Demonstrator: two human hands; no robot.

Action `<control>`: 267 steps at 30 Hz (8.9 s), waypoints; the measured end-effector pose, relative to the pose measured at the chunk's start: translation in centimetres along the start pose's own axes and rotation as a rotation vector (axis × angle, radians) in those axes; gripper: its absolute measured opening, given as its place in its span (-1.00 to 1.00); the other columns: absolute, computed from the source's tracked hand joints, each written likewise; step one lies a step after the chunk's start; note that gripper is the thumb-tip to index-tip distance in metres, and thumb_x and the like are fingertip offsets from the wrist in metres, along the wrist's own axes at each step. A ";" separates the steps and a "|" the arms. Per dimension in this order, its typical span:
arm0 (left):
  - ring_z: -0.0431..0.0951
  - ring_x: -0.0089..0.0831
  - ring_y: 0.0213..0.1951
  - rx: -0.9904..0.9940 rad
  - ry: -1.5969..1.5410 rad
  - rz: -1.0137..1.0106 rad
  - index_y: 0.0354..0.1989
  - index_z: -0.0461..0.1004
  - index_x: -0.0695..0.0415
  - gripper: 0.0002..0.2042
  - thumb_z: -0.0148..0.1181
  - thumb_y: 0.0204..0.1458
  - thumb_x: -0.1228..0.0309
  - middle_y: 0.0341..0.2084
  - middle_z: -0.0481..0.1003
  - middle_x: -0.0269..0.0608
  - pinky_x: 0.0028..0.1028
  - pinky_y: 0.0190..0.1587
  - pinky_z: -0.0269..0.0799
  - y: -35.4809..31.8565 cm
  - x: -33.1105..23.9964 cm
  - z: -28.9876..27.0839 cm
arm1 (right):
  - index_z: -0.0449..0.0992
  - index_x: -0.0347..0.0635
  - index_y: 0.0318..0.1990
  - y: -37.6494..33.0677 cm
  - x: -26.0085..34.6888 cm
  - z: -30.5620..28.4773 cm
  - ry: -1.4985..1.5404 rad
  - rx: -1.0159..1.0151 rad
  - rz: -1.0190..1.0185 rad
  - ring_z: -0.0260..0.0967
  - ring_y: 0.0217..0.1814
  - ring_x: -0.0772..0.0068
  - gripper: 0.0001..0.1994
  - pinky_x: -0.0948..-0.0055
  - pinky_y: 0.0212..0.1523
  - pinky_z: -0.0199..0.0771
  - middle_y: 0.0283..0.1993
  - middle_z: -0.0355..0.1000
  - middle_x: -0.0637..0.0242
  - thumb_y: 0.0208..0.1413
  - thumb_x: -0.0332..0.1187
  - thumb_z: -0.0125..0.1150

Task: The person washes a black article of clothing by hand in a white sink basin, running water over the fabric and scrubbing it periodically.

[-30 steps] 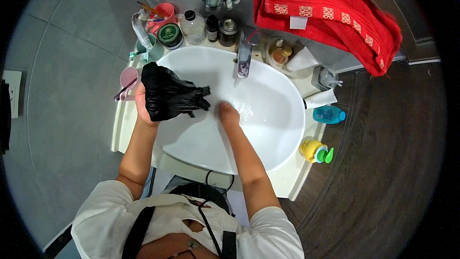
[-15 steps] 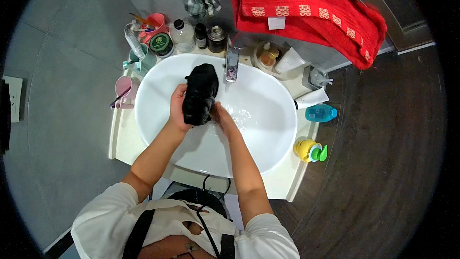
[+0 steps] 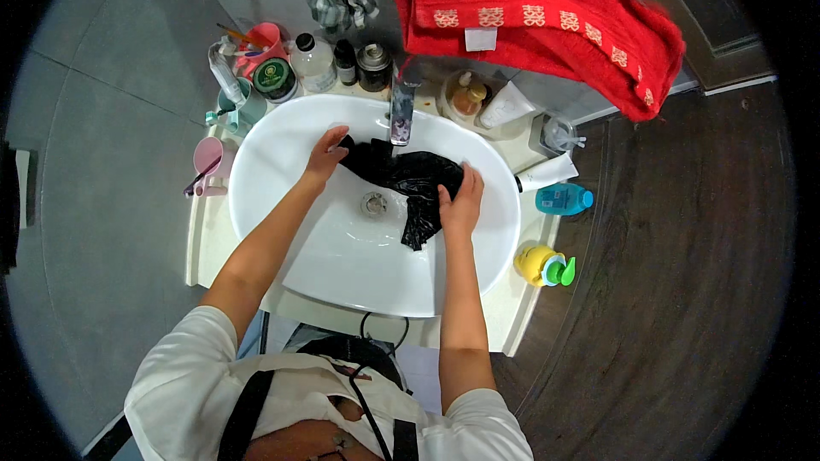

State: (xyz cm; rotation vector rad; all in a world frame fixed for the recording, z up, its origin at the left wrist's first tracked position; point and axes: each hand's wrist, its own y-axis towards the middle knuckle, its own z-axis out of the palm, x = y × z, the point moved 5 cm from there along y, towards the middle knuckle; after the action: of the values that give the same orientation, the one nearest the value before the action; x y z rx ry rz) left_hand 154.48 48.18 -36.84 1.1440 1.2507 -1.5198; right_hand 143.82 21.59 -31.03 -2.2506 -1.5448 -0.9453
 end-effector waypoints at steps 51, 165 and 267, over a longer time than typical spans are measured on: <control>0.42 -0.42 -0.45 -0.083 -0.631 -0.649 -0.41 0.41 0.18 -0.74 -0.05 -0.03 0.22 -0.50 0.42 -0.20 -0.41 -0.36 0.35 -2.4 3.5 11.2 | 0.34 -0.32 -0.23 1.1 3.8 8.4 0.593 -0.189 0.240 0.25 -0.19 0.27 -0.73 0.39 -0.10 0.22 -0.25 0.31 0.15 0.03 -0.27 0.07; 0.35 -0.41 -0.33 0.066 0.663 0.972 -0.38 0.42 0.23 -0.82 0.05 0.01 0.35 -0.45 0.37 -0.25 -0.51 -0.24 0.25 -13.5 -33.1 -2.0 | 0.45 -0.17 -0.39 0.7 24.5 -22.3 0.190 -0.196 -0.646 0.34 -0.26 0.27 -0.70 0.45 -0.21 0.31 -0.37 0.35 0.27 -0.44 -0.63 0.16; 0.40 -0.13 -0.12 -0.114 0.587 -0.045 -0.12 0.39 0.17 -0.68 0.09 -0.09 0.36 -0.19 0.41 0.02 -0.35 -0.04 0.28 -11.1 5.9 -3.6 | 0.12 0.10 0.14 -11.8 3.0 6.6 -0.358 0.592 0.101 0.25 -0.03 -0.04 -0.30 0.20 -0.08 0.33 0.06 0.09 0.07 -0.26 -0.32 0.28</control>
State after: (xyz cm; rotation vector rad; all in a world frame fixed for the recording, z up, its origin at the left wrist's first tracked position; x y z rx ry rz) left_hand 142.91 53.07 -40.42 1.5545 1.7317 -1.1554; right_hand 136.29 32.08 -35.89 -2.0869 -1.5573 -0.0258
